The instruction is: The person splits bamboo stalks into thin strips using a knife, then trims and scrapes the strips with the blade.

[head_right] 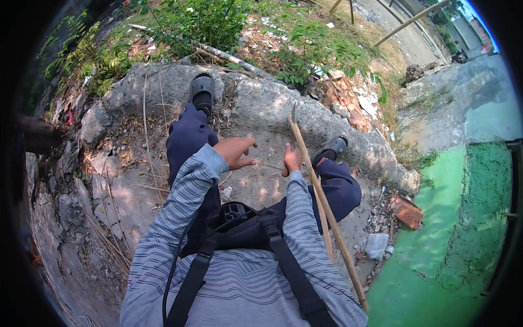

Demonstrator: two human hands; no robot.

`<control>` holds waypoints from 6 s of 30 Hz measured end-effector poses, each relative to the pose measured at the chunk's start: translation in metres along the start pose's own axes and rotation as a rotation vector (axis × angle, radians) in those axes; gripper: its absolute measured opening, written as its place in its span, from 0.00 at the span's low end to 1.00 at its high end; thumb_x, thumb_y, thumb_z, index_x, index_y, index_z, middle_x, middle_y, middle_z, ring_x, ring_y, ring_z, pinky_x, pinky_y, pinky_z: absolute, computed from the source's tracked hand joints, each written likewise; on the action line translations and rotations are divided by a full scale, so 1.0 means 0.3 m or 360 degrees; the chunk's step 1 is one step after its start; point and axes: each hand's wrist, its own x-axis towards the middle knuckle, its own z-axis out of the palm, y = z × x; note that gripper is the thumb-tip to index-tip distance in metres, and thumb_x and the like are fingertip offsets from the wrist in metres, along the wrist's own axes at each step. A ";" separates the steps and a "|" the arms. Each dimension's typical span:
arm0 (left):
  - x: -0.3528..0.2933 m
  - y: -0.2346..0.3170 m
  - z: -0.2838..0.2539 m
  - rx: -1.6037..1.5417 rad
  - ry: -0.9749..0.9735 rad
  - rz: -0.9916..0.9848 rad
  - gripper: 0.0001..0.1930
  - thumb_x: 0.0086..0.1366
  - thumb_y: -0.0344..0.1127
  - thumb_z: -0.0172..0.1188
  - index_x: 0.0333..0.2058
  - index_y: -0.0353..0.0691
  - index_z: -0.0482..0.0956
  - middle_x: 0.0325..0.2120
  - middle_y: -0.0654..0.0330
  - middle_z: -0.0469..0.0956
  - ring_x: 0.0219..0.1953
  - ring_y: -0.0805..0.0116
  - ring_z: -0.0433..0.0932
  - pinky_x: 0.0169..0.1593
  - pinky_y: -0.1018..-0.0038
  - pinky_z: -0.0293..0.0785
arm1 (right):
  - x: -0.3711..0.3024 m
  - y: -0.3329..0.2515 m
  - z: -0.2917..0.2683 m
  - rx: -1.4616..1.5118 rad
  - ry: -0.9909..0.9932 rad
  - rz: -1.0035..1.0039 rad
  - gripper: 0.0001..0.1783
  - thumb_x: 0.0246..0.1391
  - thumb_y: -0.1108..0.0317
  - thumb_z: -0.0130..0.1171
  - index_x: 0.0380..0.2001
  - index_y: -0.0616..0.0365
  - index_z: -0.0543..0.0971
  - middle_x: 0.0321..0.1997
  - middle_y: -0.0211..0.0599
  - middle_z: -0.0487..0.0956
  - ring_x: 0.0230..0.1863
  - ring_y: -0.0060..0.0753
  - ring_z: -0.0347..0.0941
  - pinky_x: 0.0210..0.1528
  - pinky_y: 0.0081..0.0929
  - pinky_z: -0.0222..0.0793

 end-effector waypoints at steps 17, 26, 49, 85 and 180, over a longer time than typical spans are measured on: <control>-0.010 0.792 0.088 0.0360 0.0873 0.2297 0.09 0.61 0.37 0.59 0.36 0.41 0.71 0.28 0.64 0.69 0.33 0.66 0.77 0.38 0.67 0.75 | 0.152 0.204 0.050 0.0039 0.0089 -0.0133 0.30 0.64 0.44 0.51 0.37 0.67 0.81 0.37 0.67 0.80 0.44 0.70 0.77 0.48 0.56 0.69; 0.055 0.875 -0.076 0.0374 0.1301 0.2030 0.10 0.61 0.36 0.60 0.36 0.38 0.71 0.28 0.62 0.69 0.32 0.67 0.76 0.35 0.70 0.77 | 0.023 0.021 -0.019 0.0272 0.0061 -0.0052 0.25 0.65 0.51 0.53 0.25 0.63 0.74 0.14 0.39 0.72 0.15 0.37 0.73 0.19 0.37 0.67; 0.216 0.661 -0.581 -0.0271 0.1479 0.1197 0.09 0.69 0.30 0.54 0.45 0.32 0.75 0.36 0.52 0.83 0.38 0.61 0.86 0.39 0.67 0.87 | -0.010 -0.043 -0.077 0.1228 -0.0440 0.0437 0.24 0.69 0.48 0.48 0.42 0.63 0.74 0.21 0.35 0.72 0.17 0.31 0.67 0.21 0.34 0.67; 0.017 -0.189 -0.698 -0.0779 0.2535 0.0078 0.68 0.43 0.61 0.81 0.71 0.34 0.44 0.69 0.39 0.50 0.70 0.40 0.58 0.73 0.52 0.57 | 0.055 -0.052 -0.078 0.0727 -0.0249 0.0184 0.20 0.68 0.49 0.49 0.33 0.57 0.71 0.17 0.31 0.68 0.13 0.27 0.64 0.15 0.29 0.62; 0.534 0.646 -0.198 0.0872 0.0978 0.1143 0.13 0.68 0.30 0.55 0.50 0.45 0.71 0.42 0.57 0.81 0.42 0.57 0.82 0.40 0.63 0.80 | -0.225 0.160 0.083 0.0092 0.0272 0.0015 0.26 0.55 0.51 0.63 0.43 0.66 0.80 0.44 0.63 0.82 0.50 0.65 0.78 0.55 0.51 0.73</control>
